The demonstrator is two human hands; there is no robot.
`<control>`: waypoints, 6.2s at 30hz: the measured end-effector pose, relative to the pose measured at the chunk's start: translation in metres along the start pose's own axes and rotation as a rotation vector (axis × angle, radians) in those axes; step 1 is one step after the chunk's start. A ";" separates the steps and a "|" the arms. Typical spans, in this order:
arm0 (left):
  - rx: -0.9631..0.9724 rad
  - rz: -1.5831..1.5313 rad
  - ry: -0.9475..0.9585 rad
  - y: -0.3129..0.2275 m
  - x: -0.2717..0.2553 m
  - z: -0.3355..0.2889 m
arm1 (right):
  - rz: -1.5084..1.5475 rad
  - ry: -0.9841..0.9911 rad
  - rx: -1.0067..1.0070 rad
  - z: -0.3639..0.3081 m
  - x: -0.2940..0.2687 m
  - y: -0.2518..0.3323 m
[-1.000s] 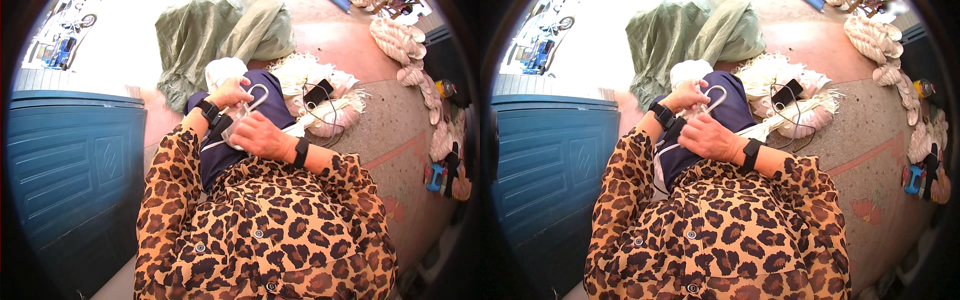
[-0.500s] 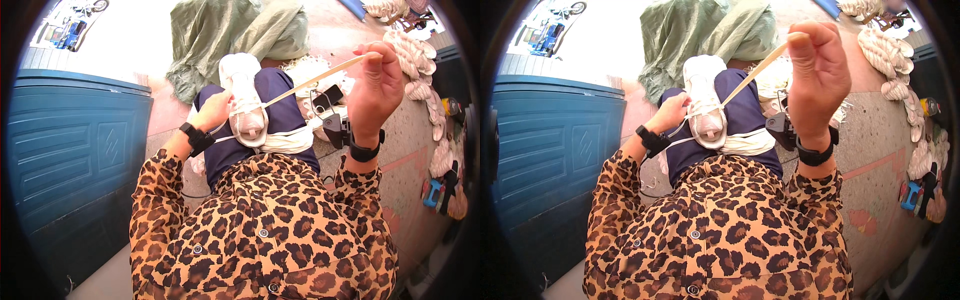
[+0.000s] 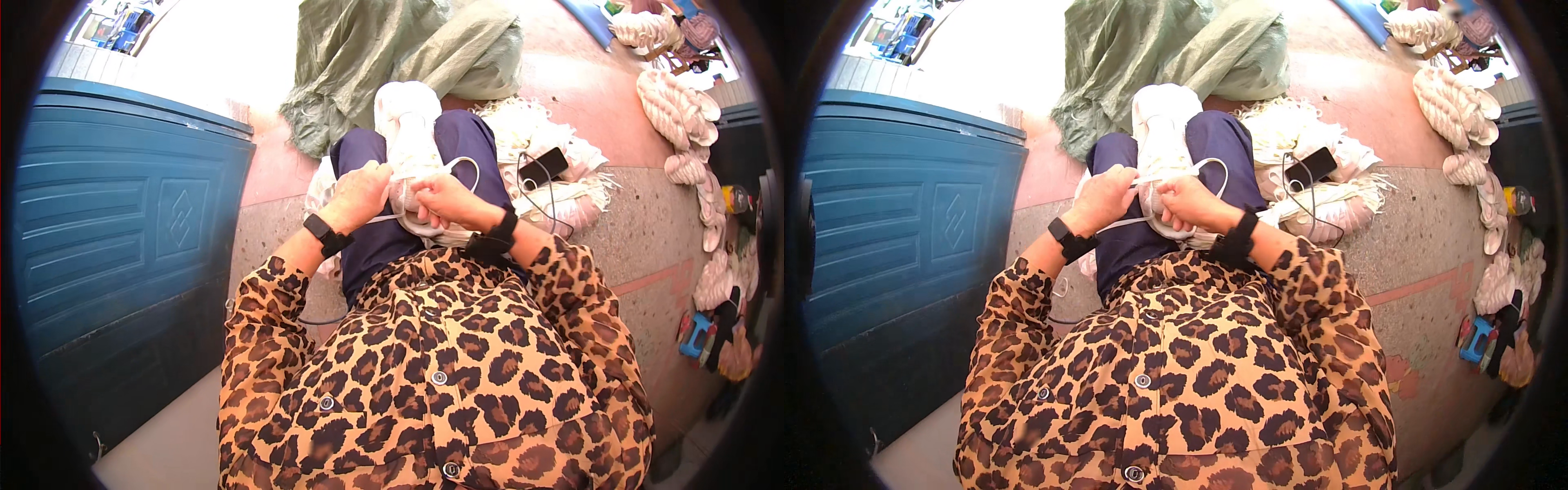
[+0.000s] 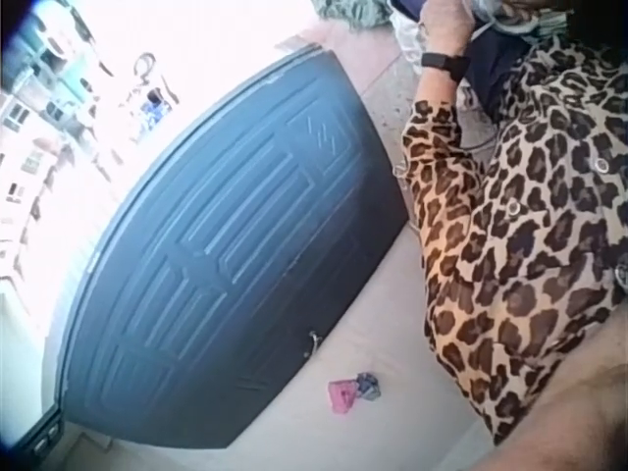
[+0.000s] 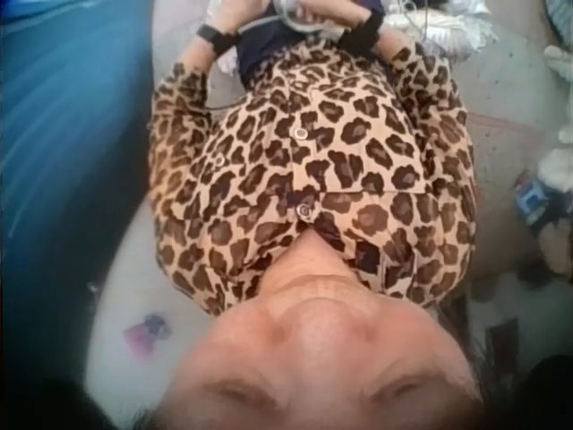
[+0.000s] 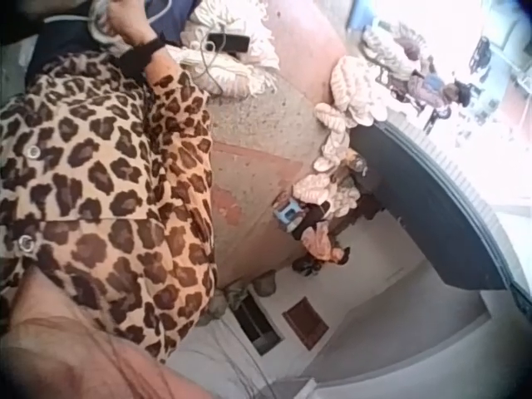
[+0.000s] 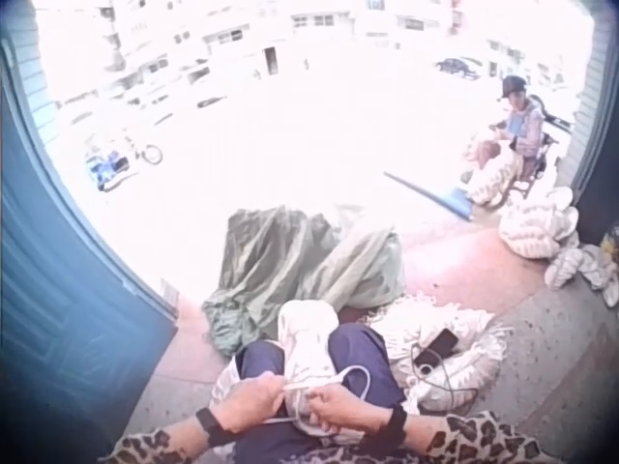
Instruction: The recorder is lacing a white sneaker while sitting among bundles of shoe components.
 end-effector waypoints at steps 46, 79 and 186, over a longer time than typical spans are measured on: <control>0.085 -1.116 0.413 -0.066 -0.020 0.061 | -0.261 -0.402 -0.985 -0.147 -0.074 0.220; -0.394 -0.450 0.049 0.024 0.030 -0.034 | -1.236 -0.672 -0.672 -0.031 -0.050 0.025; -0.266 -0.715 -0.717 0.064 -0.208 -0.062 | -0.649 -0.176 -0.937 0.088 0.140 0.150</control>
Point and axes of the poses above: each hand's wrist, its own z-axis towards the middle knuckle, its own x-axis out of the palm, y = z × x, the point moved 9 cm from there along z, towards the middle knuckle, and after that the axes turned 3 degrees about z, right-handed, at the moved point
